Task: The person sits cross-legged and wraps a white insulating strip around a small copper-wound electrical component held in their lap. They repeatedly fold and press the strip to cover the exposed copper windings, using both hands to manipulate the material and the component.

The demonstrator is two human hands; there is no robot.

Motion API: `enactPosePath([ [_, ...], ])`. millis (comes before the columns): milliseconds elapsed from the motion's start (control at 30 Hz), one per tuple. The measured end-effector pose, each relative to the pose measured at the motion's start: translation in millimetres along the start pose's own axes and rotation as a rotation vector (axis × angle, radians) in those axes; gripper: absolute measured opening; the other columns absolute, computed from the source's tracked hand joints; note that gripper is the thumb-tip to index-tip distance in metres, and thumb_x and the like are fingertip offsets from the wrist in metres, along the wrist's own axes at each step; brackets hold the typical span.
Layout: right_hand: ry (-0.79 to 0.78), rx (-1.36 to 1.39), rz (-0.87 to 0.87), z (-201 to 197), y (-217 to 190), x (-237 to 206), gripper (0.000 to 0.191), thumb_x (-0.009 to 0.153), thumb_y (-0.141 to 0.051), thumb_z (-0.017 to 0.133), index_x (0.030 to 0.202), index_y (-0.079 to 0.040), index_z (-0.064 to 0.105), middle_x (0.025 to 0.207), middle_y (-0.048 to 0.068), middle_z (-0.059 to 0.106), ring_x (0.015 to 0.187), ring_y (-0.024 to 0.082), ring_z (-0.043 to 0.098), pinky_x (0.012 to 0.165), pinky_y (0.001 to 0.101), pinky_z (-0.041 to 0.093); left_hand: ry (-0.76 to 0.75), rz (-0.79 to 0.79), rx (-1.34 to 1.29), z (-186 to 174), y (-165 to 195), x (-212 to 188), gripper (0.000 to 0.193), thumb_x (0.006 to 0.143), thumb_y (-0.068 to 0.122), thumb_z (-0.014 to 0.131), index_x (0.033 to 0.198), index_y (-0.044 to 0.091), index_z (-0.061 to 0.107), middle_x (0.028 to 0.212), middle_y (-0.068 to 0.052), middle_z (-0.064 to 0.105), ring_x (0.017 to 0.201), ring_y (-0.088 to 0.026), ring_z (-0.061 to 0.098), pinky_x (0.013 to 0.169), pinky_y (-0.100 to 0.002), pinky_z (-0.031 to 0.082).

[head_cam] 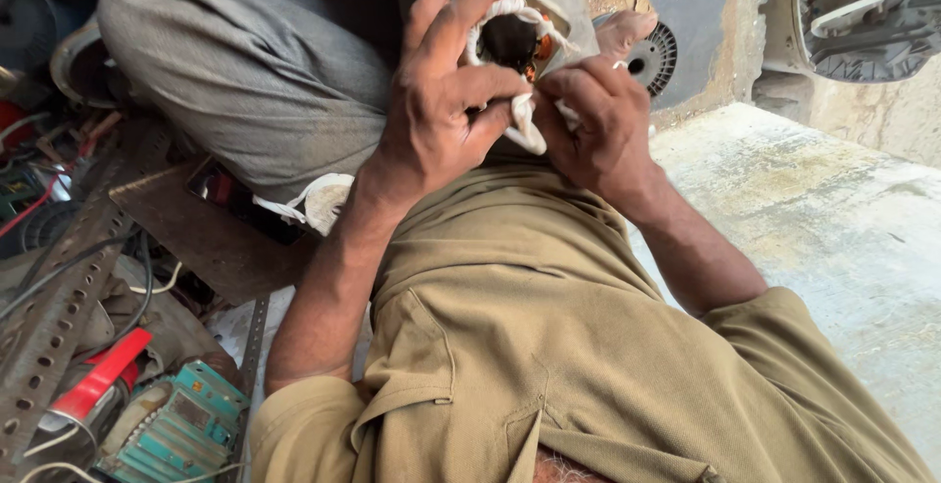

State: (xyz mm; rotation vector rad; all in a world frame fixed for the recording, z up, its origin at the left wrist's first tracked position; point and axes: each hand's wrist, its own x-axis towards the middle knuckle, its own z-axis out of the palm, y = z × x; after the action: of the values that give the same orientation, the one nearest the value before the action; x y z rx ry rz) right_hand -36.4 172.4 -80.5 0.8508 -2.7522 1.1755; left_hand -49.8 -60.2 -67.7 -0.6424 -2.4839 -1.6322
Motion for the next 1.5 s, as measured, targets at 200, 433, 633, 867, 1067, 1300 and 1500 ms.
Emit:
enactPosePath([
  [200, -0.515, -0.078, 0.080, -54, 26, 1, 0.016, 0.086, -0.011, 0.083, 0.081, -0.009, 0.068, 0.071, 0.007, 0.061, 0.066, 0.023, 0.061, 0.058, 0.0369, 0.048, -0.094, -0.050, -0.035, -11, 12, -8, 0.013, 0.086, 0.007, 0.090, 0.094, 0.011, 0.080, 0.093, -0.004, 0.064, 0.092, -0.022, 0.062, 0.077, -0.037, 0.053],
  [433, -0.125, -0.047, -0.114, -36, 16, 10, 0.030, 0.086, -0.011, 0.085, 0.113, -0.005, 0.074, 0.108, 0.012, 0.063, 0.092, 0.026, 0.064, 0.073, 0.0383, 0.051, -0.144, -0.001, -0.078, -11, 28, -6, 0.014, 0.087, 0.003, 0.081, 0.099, 0.008, 0.076, 0.090, -0.006, 0.063, 0.085, -0.024, 0.065, 0.072, -0.037, 0.055],
  [633, -0.068, 0.240, -0.012, -8, 11, 23, 0.023, 0.091, -0.003, 0.084, 0.112, -0.007, 0.076, 0.104, 0.005, 0.058, 0.089, 0.017, 0.060, 0.072, 0.0317, 0.050, 0.158, -0.124, -0.051, -16, 32, 3, 0.010, 0.100, 0.001, 0.072, 0.110, 0.000, 0.072, 0.102, -0.011, 0.064, 0.084, -0.024, 0.063, 0.073, -0.036, 0.055],
  [867, -0.072, 0.552, 0.148, -15, 13, 20, 0.015, 0.096, -0.015, 0.084, 0.100, -0.005, 0.073, 0.100, 0.002, 0.058, 0.087, 0.011, 0.055, 0.073, 0.0255, 0.045, 0.042, -0.067, 0.120, 8, 36, -8, 0.063, 0.076, 0.020, 0.093, 0.124, -0.002, 0.060, 0.094, -0.009, 0.061, 0.078, -0.025, 0.065, 0.070, -0.039, 0.055],
  [1067, -0.100, 0.625, 0.196, -18, 14, 19, 0.016, 0.100, -0.018, 0.079, 0.095, -0.005, 0.071, 0.100, 0.001, 0.058, 0.089, 0.010, 0.054, 0.076, 0.0242, 0.044, 0.135, -0.016, 0.116, 13, 28, -7, 0.065, 0.078, 0.019, 0.093, 0.129, 0.014, 0.052, 0.107, -0.009, 0.061, 0.089, -0.020, 0.063, 0.071, -0.030, 0.055],
  [1300, -0.049, 0.584, 0.288, -15, 9, 23, 0.017, 0.105, -0.015, 0.075, 0.095, -0.002, 0.069, 0.100, 0.002, 0.058, 0.093, 0.011, 0.055, 0.078, 0.0241, 0.044, 0.376, 0.049, 0.237, -2, 32, -11, 0.035, 0.080, 0.004, 0.078, 0.110, -0.003, 0.061, 0.106, -0.012, 0.061, 0.099, -0.032, 0.061, 0.092, -0.050, 0.053],
  [1500, -0.129, 0.572, 0.155, -23, 8, 24, 0.014, 0.101, -0.017, 0.078, 0.101, -0.005, 0.072, 0.105, 0.003, 0.057, 0.096, 0.012, 0.057, 0.079, 0.0238, 0.046, 0.066, -0.094, 0.061, 14, 32, -5, 0.037, 0.077, 0.014, 0.092, 0.105, 0.003, 0.072, 0.105, -0.010, 0.063, 0.098, -0.029, 0.065, 0.085, -0.039, 0.056],
])
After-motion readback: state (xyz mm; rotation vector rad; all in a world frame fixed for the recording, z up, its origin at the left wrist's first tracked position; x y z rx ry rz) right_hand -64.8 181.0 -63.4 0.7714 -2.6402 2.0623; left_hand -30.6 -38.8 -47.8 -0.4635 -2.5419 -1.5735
